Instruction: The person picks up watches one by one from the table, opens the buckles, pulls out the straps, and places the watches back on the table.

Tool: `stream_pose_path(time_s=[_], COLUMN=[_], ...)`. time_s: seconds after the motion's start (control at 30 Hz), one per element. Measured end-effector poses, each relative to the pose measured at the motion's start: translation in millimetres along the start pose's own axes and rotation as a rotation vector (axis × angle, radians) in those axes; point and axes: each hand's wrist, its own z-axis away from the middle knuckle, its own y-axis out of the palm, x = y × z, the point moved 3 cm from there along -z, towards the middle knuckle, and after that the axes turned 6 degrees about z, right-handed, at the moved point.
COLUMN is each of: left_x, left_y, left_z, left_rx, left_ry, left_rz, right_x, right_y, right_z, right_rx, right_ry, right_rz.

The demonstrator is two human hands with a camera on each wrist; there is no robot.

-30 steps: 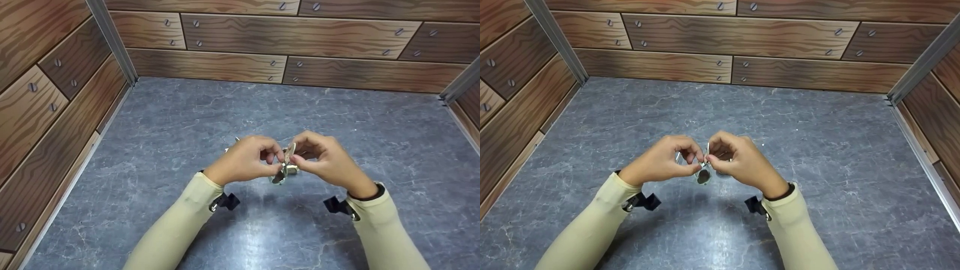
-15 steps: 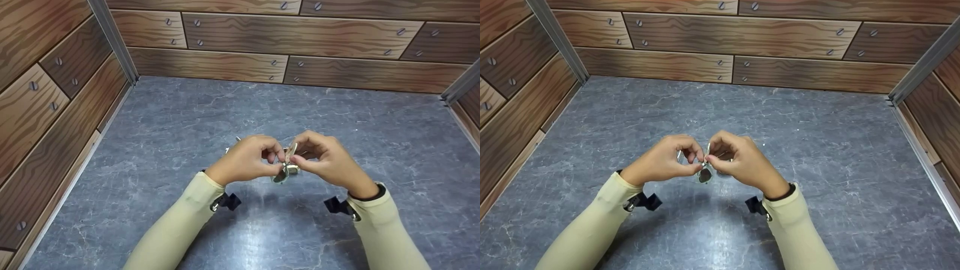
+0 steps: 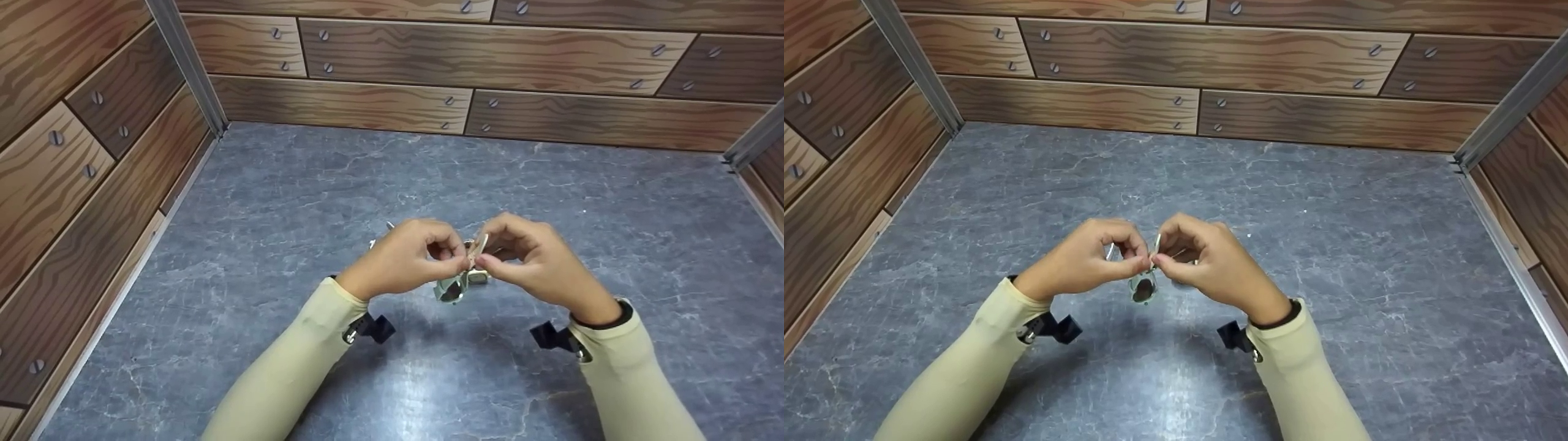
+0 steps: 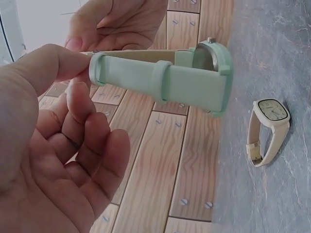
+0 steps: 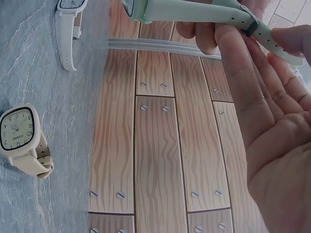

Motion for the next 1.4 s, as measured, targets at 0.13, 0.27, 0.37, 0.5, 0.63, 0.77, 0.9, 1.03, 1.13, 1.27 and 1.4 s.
stream_pose_path(time_s=[0.13, 0.27, 0.37, 0.5, 0.63, 0.77, 0.9, 1.03, 1.13, 1.27, 1.4], left_x=[-0.7, -0.7, 0.2, -0.4, -1.9, -3.5, -5.8, -7.9, -8.9, -9.7, -10.9], left_y=[0.9, 0.1, -1.3, -1.5, -1.3, -0.7, 1.2, 3.2, 4.1, 4.7, 5.0], left_z=[0.6, 1.4, 2.2, 2.4, 2.5, 2.6, 2.2, 2.2, 2.0, 2.0, 1.5], left_rx=[0.008, -0.018, -0.053, -0.059, -0.051, -0.054, -0.066, -0.081, -0.091, -0.109, -0.120], left_ry=[0.031, 0.037, 0.044, 0.054, 0.012, -0.029, -0.034, -0.033, -0.022, 0.012, 0.050], left_rz=[-0.009, 0.011, 0.005, -0.039, -0.062, -0.069, -0.062, -0.079, -0.112, -0.165, -0.215], right_x=[-1.5, -3.0, -3.1, -2.6, -2.1, -1.8, -1.1, -0.2, 0.1, 0.3, 1.0], right_y=[-0.8, -2.2, -1.9, -0.7, 0.2, 0.5, 0.8, 0.8, 0.6, 0.1, -0.8], right_z=[-0.5, -0.7, -0.5, -0.4, -0.8, -0.7, -0.6, -0.9, -1.0, -1.1, -0.9], right_rx=[-0.018, -0.047, -0.047, -0.030, -0.014, -0.015, -0.020, -0.025, -0.031, -0.040, -0.047], right_ry=[0.008, 0.024, 0.020, 0.002, -0.006, -0.008, -0.020, -0.030, -0.028, -0.011, 0.000], right_rz=[0.002, 0.004, -0.010, -0.032, -0.031, -0.029, -0.036, -0.038, -0.034, -0.028, -0.037])
